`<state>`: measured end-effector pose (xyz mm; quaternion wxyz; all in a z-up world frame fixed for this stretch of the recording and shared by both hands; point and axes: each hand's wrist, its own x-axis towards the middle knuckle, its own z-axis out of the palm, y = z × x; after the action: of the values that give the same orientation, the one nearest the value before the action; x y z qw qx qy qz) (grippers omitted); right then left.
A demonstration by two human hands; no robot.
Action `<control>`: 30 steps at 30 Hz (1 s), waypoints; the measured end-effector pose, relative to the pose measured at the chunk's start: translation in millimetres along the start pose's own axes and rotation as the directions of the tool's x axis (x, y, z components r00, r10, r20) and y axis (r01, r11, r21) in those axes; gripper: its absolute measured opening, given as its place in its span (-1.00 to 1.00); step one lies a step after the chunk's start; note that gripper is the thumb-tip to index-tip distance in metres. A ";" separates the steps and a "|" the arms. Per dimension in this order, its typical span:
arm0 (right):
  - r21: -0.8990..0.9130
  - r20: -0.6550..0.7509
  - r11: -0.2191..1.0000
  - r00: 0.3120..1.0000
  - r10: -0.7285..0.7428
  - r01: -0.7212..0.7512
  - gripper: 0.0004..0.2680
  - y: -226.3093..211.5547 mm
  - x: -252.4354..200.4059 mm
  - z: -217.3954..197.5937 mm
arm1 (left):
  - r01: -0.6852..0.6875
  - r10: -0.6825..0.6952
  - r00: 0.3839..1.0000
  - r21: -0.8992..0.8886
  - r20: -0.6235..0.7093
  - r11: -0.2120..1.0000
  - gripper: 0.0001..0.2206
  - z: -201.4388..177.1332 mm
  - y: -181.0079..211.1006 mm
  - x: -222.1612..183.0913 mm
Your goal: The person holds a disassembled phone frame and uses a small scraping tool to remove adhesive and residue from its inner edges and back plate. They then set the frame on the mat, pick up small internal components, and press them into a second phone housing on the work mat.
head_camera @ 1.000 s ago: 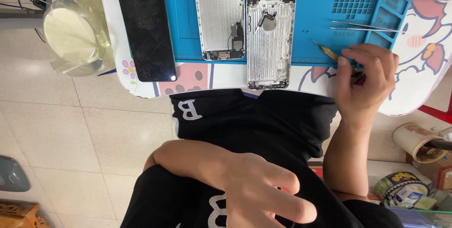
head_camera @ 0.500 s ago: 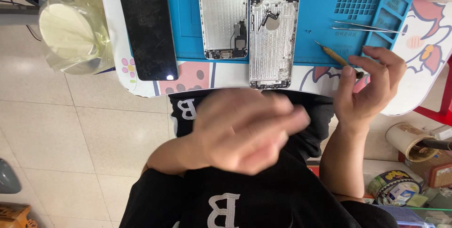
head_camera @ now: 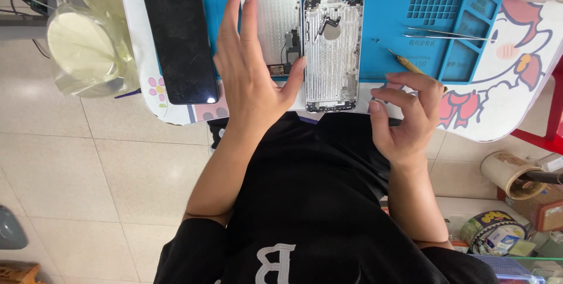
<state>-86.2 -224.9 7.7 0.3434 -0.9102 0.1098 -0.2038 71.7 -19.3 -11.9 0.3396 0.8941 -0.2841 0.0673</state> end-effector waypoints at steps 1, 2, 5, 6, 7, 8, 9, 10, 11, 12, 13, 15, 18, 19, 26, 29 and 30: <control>-0.002 -0.002 1.000 1.000 0.003 -0.003 -0.86 -0.2 -0.5 -0.2 | -0.003 0.003 1.000 -0.003 0.002 1.000 -0.13 0.8 0.1 0.1; 0.004 0.002 1.000 1.000 -0.001 0.001 -0.86 -0.8 -1.1 -0.3 | 0.005 -0.005 1.000 -0.008 0.024 1.000 -0.14 1.2 0.1 0.2; 0.028 0.005 1.000 1.000 -0.007 0.007 -0.85 -0.5 0.0 1.6 | 0.000 0.001 0.999 -0.034 0.045 0.999 -0.16 4.7 -2.8 -1.3; 0.042 0.008 0.999 1.000 -0.006 0.006 -0.85 -0.2 -0.1 2.1 | -0.008 0.011 0.999 -0.059 0.048 0.998 -0.17 6.7 -4.0 -2.9; 0.040 0.008 0.999 1.000 -0.005 0.005 -0.85 -0.7 -0.9 1.6 | -0.008 0.011 0.999 -0.060 0.049 0.998 -0.17 4.3 -2.9 -2.9; 0.040 0.020 0.999 1.000 0.000 -0.001 -0.85 -1.1 -1.7 1.2 | -0.023 0.028 0.998 -0.079 0.064 0.997 -0.17 1.9 -1.9 -3.0; 0.042 0.029 0.999 1.000 0.003 -0.004 -0.85 -1.5 -1.3 1.8 | -0.039 0.046 0.996 -0.095 0.077 0.995 -0.17 -1.0 -1.7 -1.8; 0.043 0.028 0.999 1.000 0.002 -0.003 -0.85 -2.1 0.3 2.2 | -0.040 0.047 0.996 -0.094 0.076 0.995 -0.17 -4.6 -0.2 -0.9; 0.044 0.057 0.999 0.998 -0.011 0.008 -0.85 -3.1 0.9 2.2 | -0.036 0.045 0.992 -0.083 0.115 0.996 -0.15 -8.3 1.5 -0.9; 0.046 0.086 0.999 0.996 -0.023 0.019 -0.84 -4.1 1.4 2.3 | -0.032 0.043 0.987 -0.073 0.154 0.997 -0.13 -11.9 3.2 -1.0; 0.047 0.087 0.999 0.996 -0.023 0.019 -0.84 -6.5 4.1 2.6 | -0.032 0.042 0.987 -0.072 0.155 0.997 -0.13 -12.0 2.6 -1.8; 0.080 0.186 0.992 0.976 -0.111 0.098 -0.80 -11.3 9.8 3.2 | -0.036 0.051 0.982 -0.089 0.180 0.995 -0.13 -12.0 1.4 -2.8; 0.087 0.250 0.985 0.954 -0.167 0.150 -0.79 -16.0 11.4 6.3 | -0.021 0.035 0.980 -0.075 0.195 0.997 -0.12 -12.5 -3.0 -2.4; 0.087 0.250 0.985 0.953 -0.168 0.151 -0.79 -15.6 11.5 6.0 | -0.020 0.034 0.980 -0.075 0.194 0.997 -0.12 -14.2 -3.0 -2.7; 0.120 0.279 0.985 0.948 -0.154 0.125 -0.80 -17.3 19.7 1.5 | -0.021 0.039 0.985 -0.109 0.167 0.994 -0.24 -20.0 -14.3 -9.8; 0.061 0.282 0.983 0.942 -0.183 0.173 -0.82 -23.1 45.1 -1.7 | -0.061 0.076 0.991 -0.138 0.109 0.989 -0.33 -15.6 -11.8 -8.4; 0.009 0.285 0.979 0.938 -0.200 0.206 -0.83 -25.6 55.0 -3.0 | -0.079 0.090 0.994 -0.148 0.069 0.986 -0.37 -13.7 -9.2 -7.9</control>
<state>-36.8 -226.4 43.1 0.3232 -0.9400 -0.0329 -0.1043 71.2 -1.2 -9.2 0.3897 0.8560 -0.3387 0.0272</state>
